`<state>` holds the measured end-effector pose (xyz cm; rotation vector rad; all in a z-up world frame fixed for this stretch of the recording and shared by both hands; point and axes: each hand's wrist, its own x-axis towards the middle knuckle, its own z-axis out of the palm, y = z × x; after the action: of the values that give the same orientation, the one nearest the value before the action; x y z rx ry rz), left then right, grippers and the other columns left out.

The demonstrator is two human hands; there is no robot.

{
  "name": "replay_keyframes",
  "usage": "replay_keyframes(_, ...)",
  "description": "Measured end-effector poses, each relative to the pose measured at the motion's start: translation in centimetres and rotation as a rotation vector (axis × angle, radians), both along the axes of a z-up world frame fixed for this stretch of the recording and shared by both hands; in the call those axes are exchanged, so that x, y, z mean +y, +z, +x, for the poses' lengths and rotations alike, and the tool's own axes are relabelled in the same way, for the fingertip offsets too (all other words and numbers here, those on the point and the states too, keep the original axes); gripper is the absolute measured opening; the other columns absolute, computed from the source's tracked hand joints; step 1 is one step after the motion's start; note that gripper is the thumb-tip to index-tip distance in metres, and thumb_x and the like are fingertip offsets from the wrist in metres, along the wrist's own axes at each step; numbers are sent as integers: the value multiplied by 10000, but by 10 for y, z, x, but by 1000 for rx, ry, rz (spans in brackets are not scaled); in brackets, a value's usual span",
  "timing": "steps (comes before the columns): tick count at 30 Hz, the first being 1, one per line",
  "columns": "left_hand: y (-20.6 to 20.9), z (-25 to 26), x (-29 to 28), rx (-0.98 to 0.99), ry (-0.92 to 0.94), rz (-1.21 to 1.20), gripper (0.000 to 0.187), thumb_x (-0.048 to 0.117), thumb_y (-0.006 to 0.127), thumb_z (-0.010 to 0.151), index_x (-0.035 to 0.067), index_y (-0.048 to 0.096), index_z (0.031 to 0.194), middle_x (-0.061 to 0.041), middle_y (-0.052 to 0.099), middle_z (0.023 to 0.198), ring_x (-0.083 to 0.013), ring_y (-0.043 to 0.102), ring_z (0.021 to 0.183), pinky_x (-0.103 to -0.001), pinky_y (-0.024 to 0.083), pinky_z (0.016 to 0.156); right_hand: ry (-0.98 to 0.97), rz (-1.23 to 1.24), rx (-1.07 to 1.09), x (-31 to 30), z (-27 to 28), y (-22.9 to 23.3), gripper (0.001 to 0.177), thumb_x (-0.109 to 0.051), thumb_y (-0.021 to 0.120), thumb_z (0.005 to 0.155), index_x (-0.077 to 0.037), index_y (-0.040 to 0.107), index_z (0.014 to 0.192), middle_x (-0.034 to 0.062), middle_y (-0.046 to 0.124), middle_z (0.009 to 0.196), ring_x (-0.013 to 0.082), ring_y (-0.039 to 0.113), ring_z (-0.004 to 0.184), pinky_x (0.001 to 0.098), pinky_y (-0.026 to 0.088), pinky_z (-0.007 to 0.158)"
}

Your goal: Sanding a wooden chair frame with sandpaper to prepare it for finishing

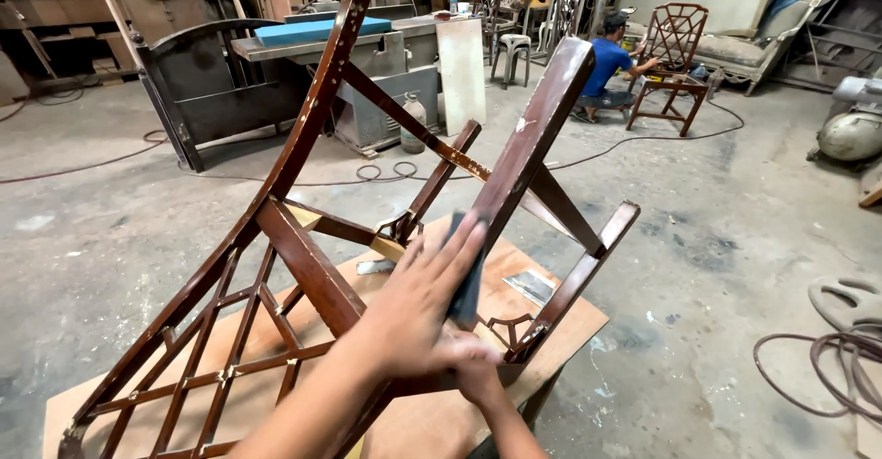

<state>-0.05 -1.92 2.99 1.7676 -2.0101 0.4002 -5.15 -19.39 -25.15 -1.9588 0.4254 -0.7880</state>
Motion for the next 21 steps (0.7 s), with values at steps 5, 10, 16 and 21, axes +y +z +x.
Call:
replay_keyframes(5,67,5,-65,-43,-17,-64,1191,873,377,814,140,-78,1636,-61,-66,1730,-280,48,1609,-501,77,1274,-48,73,150,18,-9,38,481,-497,553,972,-172,469,628,-61,442,656,109,438,646,337,350,615)
replay_keyframes(10,64,6,-65,50,-231,-227,1191,733,590,858,66,-22,1633,-183,-4,1736,-288,80,1638,-434,62,1338,-30,63,158,15,-8,37,499,-486,548,995,-176,421,625,-55,396,650,113,409,631,351,330,597)
replay_keyframes(16,95,6,-88,91,-94,-98,1210,811,576,812,217,-87,1633,-50,-76,1742,-406,139,1610,-573,89,1273,-25,45,116,25,-12,52,497,-490,534,991,-180,382,634,-40,374,643,130,404,614,342,323,600)
replay_keyframes(21,94,5,-89,49,-86,-139,1257,832,585,791,190,-99,1629,-54,-75,1740,-302,95,1632,-566,95,1282,-19,65,164,22,-10,50,499,-503,524,984,-181,374,633,-42,378,641,128,405,614,334,315,604)
